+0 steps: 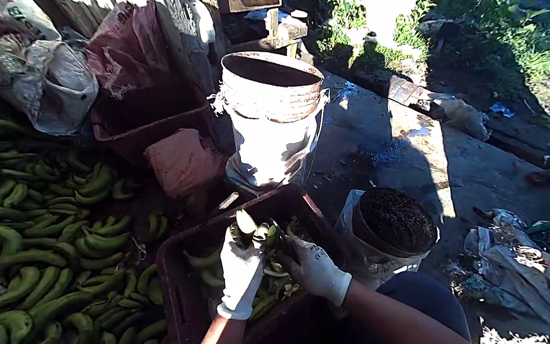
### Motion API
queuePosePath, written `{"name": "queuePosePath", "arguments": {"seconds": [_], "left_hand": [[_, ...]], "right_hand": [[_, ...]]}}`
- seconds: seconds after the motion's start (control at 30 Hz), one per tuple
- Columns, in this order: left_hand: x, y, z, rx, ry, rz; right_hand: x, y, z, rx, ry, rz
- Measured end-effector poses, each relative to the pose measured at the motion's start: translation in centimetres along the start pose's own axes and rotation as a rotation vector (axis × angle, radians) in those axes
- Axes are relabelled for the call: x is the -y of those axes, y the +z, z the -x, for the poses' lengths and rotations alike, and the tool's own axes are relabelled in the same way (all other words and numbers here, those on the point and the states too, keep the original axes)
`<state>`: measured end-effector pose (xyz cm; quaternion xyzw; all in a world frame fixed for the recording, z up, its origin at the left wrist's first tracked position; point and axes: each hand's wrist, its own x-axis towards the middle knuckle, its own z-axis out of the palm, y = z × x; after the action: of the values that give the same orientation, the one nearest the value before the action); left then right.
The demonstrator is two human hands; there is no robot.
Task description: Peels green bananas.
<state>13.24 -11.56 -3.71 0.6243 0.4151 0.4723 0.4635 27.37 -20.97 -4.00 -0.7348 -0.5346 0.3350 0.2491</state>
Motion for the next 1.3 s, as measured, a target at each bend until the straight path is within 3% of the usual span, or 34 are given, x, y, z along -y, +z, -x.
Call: {"name": "queuePosePath", "arguments": {"seconds": [0.13, 0.23, 0.4, 0.53, 0.6, 0.77, 0.9, 1.0, 1.07, 1.17, 1.3], "left_hand": [[-0.9, -0.6, -0.1, 0.049, 0.069, 0.155], [-1.9, -2.0, -1.4, 0.101, 0.034, 0.292], [-0.1, -3.4, -1.5, 0.191, -0.19, 0.479], [-1.2, -3.0, -1.3, 0.215, -0.33, 0.478], [-1.5, -2.7, -1.1, 0.206, -0.361, 0.47], [-1.0, -2.4, 0.3, 0.222, -0.3, 0.534], [-1.6, -1.7, 1.1, 0.247, -0.256, 0.521], [-2.1, -1.3, 1.1, 0.215, -0.249, 0.234], [-1.9, -1.7, 0.8, 0.264, -0.256, 0.195], [-1.2, -2.4, -0.6, 0.321, -0.34, 0.429], [-0.9, -2.6, -1.2, 0.21, -0.313, 0.58]], "right_hand": [[-3.8, 0.4, -2.3, 0.24, 0.18, -0.109], [-4.6, 0.0, -2.4, 0.147, 0.204, -0.132], [-1.2, -1.4, -0.2, -0.151, -0.173, -0.16], [-0.2, -1.2, 1.5, -0.18, -0.487, -0.09], [-0.3, -1.0, 1.8, -0.156, -0.562, -0.042], [-0.8, -0.5, 1.7, -0.097, -0.577, -0.037], [-1.1, -0.3, 0.8, -0.327, -0.543, 0.034], [-2.0, -1.6, -0.9, -0.574, -0.348, 0.076], [-2.9, -3.7, -1.9, -0.615, -0.168, 0.011], [-2.8, -5.3, -1.3, -0.535, -0.139, -0.177], [-0.4, -2.6, 1.6, -0.238, -0.28, -0.382]]}}
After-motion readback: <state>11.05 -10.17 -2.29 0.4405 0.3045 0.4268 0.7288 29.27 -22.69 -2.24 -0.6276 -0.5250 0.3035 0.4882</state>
